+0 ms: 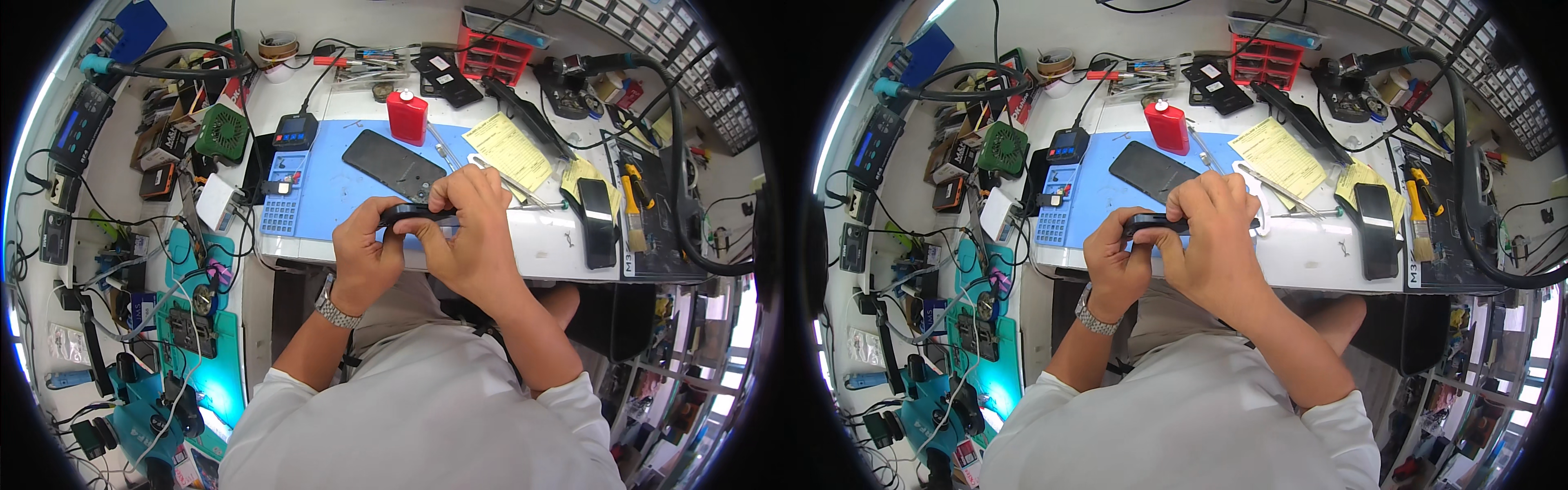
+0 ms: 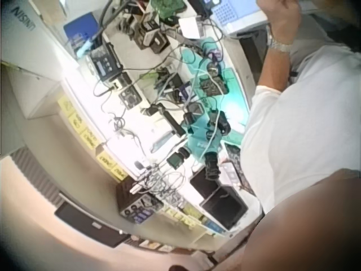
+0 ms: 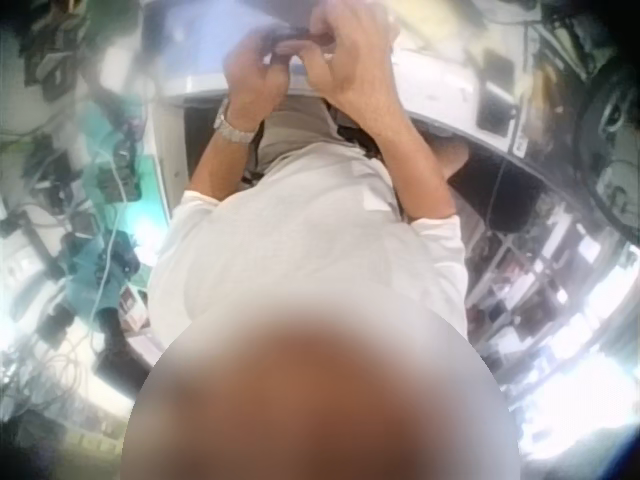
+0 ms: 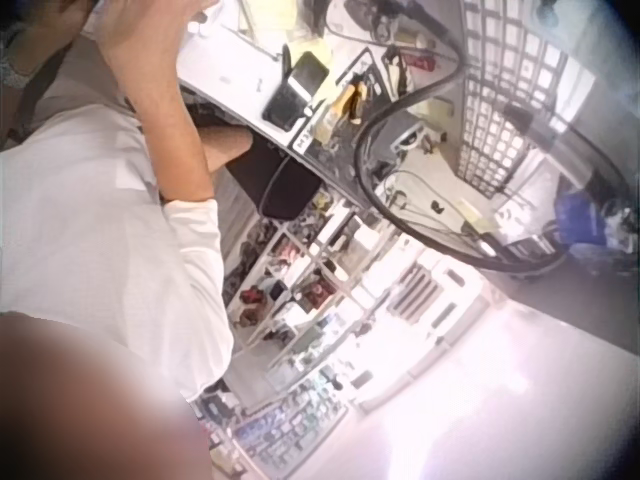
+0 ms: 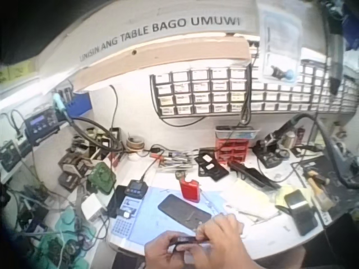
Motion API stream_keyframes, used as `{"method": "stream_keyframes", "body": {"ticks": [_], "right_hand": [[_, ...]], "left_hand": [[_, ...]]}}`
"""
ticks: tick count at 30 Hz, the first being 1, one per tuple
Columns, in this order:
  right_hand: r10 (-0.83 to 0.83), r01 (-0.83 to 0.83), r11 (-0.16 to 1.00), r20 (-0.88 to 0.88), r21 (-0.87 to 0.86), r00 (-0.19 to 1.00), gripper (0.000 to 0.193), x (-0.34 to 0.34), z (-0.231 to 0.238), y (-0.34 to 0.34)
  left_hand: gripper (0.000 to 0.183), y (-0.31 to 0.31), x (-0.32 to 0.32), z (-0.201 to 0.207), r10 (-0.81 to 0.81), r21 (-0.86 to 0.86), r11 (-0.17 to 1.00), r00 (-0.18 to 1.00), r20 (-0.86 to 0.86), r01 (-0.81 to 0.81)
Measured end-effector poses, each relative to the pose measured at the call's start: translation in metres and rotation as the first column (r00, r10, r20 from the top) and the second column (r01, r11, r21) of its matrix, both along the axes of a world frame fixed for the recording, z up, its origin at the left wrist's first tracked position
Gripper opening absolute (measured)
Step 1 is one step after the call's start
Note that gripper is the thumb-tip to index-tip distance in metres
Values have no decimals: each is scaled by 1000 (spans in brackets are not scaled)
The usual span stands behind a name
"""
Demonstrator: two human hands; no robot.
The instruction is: The person disassembles and reassembles a smartphone using a screwdriver and tweezers. They remove the back cover, unscrew internal components, detach and reattach connectors, and then reassemble the phone by replacing the back cover and securing it with screws.
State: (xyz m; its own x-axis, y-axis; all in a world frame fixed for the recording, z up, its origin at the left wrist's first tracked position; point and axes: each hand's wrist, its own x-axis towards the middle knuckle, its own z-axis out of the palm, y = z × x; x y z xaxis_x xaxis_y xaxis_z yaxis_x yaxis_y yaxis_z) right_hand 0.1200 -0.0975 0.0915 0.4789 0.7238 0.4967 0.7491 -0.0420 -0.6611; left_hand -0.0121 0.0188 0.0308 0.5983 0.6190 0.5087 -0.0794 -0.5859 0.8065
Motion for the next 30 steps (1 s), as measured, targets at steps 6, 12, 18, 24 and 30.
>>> {"method": "stream_keyframes", "body": {"ticks": [6, 12, 18, 24, 30], "right_hand": [[-29, 27, 997, 29, 75, 999, 39, 9, 8, -14], [87, -81, 988, -43, 130, 995, 35, 20, 10, -19], [139, -140, 987, 16, 78, 990, 41, 28, 22, -24], [170, -172, 985, 169, -8, 971, 40, 36, 40, -28], [163, -144, 986, 324, -81, 932, 39, 39, 51, -25]], "left_hand": [[24, -20, 10, 28, 41, 183, 983, 999, -29, -35], [28, -27, 16, 43, 40, 297, 955, 998, -53, -22], [30, -31, 21, 51, 28, 346, 938, 997, -78, 1], [30, -33, 28, 61, 2, 341, 939, 991, -133, 44], [29, -32, 34, 68, -5, 299, 953, 988, -156, 52]]}}
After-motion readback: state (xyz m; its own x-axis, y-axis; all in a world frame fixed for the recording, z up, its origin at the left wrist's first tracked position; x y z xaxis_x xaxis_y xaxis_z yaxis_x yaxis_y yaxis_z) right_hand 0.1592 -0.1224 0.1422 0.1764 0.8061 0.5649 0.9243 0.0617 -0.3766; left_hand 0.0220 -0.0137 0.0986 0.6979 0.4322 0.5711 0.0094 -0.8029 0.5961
